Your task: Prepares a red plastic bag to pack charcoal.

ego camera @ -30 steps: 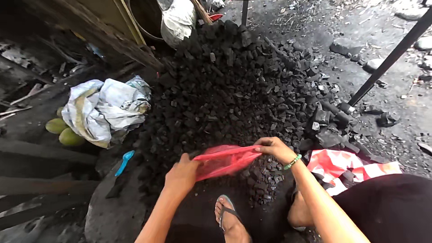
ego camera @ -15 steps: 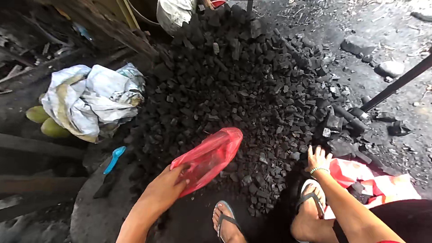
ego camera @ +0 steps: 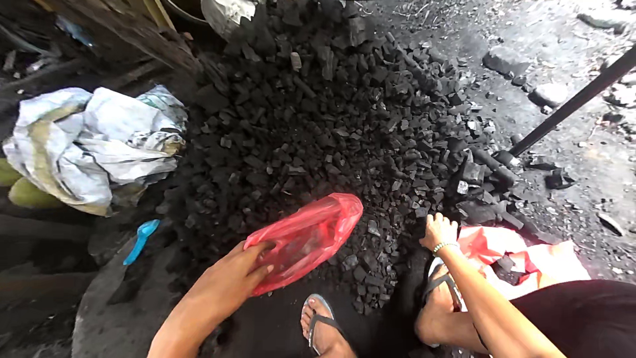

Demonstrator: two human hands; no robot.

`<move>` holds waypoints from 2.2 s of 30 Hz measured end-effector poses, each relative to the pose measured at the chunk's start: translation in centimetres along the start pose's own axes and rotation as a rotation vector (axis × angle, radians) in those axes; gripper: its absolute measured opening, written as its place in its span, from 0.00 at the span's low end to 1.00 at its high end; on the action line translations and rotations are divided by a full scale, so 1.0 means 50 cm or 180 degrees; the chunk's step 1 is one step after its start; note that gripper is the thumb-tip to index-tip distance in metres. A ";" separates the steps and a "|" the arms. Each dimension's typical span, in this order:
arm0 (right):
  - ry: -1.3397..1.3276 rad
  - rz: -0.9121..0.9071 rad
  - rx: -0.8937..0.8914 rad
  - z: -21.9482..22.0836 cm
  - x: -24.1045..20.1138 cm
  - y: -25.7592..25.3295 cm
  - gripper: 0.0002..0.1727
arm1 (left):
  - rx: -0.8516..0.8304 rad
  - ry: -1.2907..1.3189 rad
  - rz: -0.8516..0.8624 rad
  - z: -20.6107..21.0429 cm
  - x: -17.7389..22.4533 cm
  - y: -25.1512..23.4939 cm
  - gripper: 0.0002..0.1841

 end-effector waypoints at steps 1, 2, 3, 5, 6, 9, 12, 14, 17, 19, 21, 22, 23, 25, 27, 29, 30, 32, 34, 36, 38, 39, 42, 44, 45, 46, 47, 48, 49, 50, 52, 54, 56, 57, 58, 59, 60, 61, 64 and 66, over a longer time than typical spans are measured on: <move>-0.0152 -0.0208 0.0123 -0.012 -0.030 0.006 0.41 | -0.0019 -0.0006 0.0019 0.000 0.005 -0.001 0.20; -0.0267 -0.0439 0.0231 -0.018 -0.062 0.009 0.35 | -0.0028 0.0011 0.0046 0.001 0.011 -0.002 0.20; -0.0340 -0.0636 0.0279 -0.019 -0.093 0.011 0.28 | -0.0038 0.0024 0.0062 0.001 0.018 -0.004 0.20; -0.0339 -0.0844 0.0131 -0.007 -0.138 0.008 0.19 | -0.0044 0.0051 0.0057 -0.001 0.029 -0.005 0.20; -0.0290 -0.0914 0.0049 0.002 -0.146 0.004 0.17 | -0.0044 0.0070 0.0041 -0.002 0.032 -0.005 0.20; -0.0127 -0.0980 -0.0080 0.013 -0.122 -0.005 0.15 | -0.0035 0.0073 0.0023 -0.007 0.031 -0.002 0.20; 0.0029 -0.0968 -0.0220 0.012 -0.068 -0.006 0.17 | 0.0043 0.0065 0.0074 -0.007 0.017 0.004 0.20; -0.0324 -0.0864 -0.0044 -0.015 -0.039 -0.009 0.17 | 0.0099 0.0078 0.0101 -0.007 0.010 0.006 0.21; -0.0993 -0.0531 0.0391 -0.090 0.009 -0.024 0.11 | 0.0118 0.0104 0.0075 -0.013 0.011 0.012 0.21; -0.1506 -0.0493 0.0668 -0.138 0.065 -0.049 0.09 | 0.0126 0.0088 0.0071 -0.015 0.012 0.014 0.22; -0.2125 -0.0357 0.0785 -0.217 0.100 -0.034 0.09 | 0.0154 0.0099 0.0070 -0.018 0.012 0.017 0.21; -0.2408 -0.0303 0.0938 -0.258 0.114 -0.022 0.09 | 0.0150 0.0094 0.0054 -0.018 0.010 0.018 0.21; -0.2681 -0.0258 0.1146 -0.294 0.128 -0.011 0.09 | 0.0151 0.0098 0.0042 -0.018 0.008 0.019 0.21; -0.3161 -0.0117 0.1593 -0.360 0.147 0.007 0.10 | 0.0181 0.0125 0.0054 -0.017 0.004 0.021 0.21; -0.3579 -0.0127 0.2161 -0.411 0.169 0.010 0.12 | 0.0221 0.0179 0.0107 -0.017 0.002 0.023 0.21; -0.3918 -0.0030 0.2857 -0.436 0.206 -0.003 0.13 | 0.0229 0.0182 0.0118 -0.016 0.001 0.023 0.21; -0.3960 0.0190 0.3199 -0.439 0.228 -0.009 0.14 | 0.0213 0.0179 0.0094 -0.016 0.000 0.023 0.21; -0.3602 0.0835 0.3645 -0.422 0.254 -0.002 0.20 | 0.0191 0.0169 0.0067 -0.014 -0.005 0.025 0.22; -0.2866 0.1129 0.3436 -0.381 0.247 0.009 0.27 | 0.0172 0.0151 0.0066 -0.012 -0.010 0.024 0.22; -0.2280 0.0841 0.2877 -0.312 0.203 0.003 0.24 | 0.0143 0.0163 0.0047 -0.013 -0.009 0.024 0.22; -0.2123 0.0508 0.2144 -0.210 0.142 -0.016 0.20 | 0.0114 0.0148 0.0022 -0.014 -0.005 0.021 0.21; -0.2251 0.0523 0.1783 -0.147 0.118 -0.025 0.22 | 0.0099 0.0128 0.0016 -0.014 -0.003 0.019 0.21; -0.2548 0.1115 0.1119 0.018 0.091 -0.019 0.40 | 0.0063 0.0111 0.0035 -0.012 -0.006 0.020 0.22; -0.2337 0.1326 0.0813 0.068 0.089 -0.006 0.47 | 0.0022 0.0096 0.0015 -0.009 -0.018 0.022 0.23; -0.2173 0.1342 0.0666 0.083 0.091 -0.004 0.49 | 0.0023 0.0083 0.0003 -0.009 -0.024 0.024 0.23; -0.2032 0.1325 0.0562 0.093 0.092 -0.006 0.51 | 0.0023 0.0055 -0.0011 -0.008 -0.032 0.026 0.23; -0.1965 0.1322 0.0476 0.098 0.093 -0.010 0.53 | 0.0020 0.0029 -0.0022 -0.007 -0.040 0.029 0.23; -0.1961 0.1322 0.0410 0.100 0.091 -0.016 0.53 | 0.0006 0.0024 -0.0033 -0.006 -0.048 0.031 0.23; -0.1987 0.1317 0.0383 0.100 0.089 -0.023 0.53 | -0.0025 0.0023 -0.0078 -0.005 -0.056 0.034 0.23; -0.1993 0.1307 0.0378 0.100 0.088 -0.029 0.52 | -0.0056 0.0023 -0.0099 -0.004 -0.064 0.036 0.23; -0.2035 0.1292 0.0440 0.104 0.091 -0.031 0.48 | -0.0048 0.0029 -0.0106 -0.002 -0.080 0.041 0.23; -0.2015 0.1250 0.0542 0.107 0.084 -0.026 0.44 | 0.0070 0.0031 -0.0087 -0.007 -0.088 0.046 0.23; -0.1924 0.1031 0.0486 0.116 0.063 -0.015 0.44 | 0.0138 0.0057 -0.0070 -0.016 -0.084 0.049 0.23; -0.1932 0.0918 0.0426 0.118 0.047 -0.007 0.44 | 0.0146 0.0073 -0.0068 -0.019 -0.079 0.049 0.23; -0.1970 0.0818 0.0405 0.122 0.028 0.001 0.44 | 0.0131 0.0083 -0.0075 -0.021 -0.074 0.048 0.24; -0.2044 0.0718 0.0414 0.128 0.005 0.011 0.44 | 0.0115 0.0092 -0.0068 -0.022 -0.067 0.048 0.24; -0.2109 0.0600 0.0433 0.134 -0.021 0.021 0.42 | 0.0114 0.0107 -0.0028 -0.022 -0.062 0.048 0.24; -0.2185 0.0467 0.0458 0.138 -0.052 0.028 0.41 | 0.0162 0.0126 0.0054 -0.021 -0.062 0.047 0.23; -0.2152 0.0286 0.0349 0.136 -0.136 0.040 0.42 | 0.0541 0.0099 0.0451 0.004 -0.109 0.039 0.26; -0.2074 0.0199 0.0214 0.127 -0.159 0.036 0.42 | 0.0394 0.0153 0.0333 -0.001 -0.091 0.039 0.24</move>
Point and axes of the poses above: each hand's wrist, its own y-axis away from the middle knuckle, its own z-axis out of the palm, x = y × z, the point moved 6 cm from there along -y, towards the middle knuckle, and after that the axes turned 8 degrees about x, right-handed, at the moved point
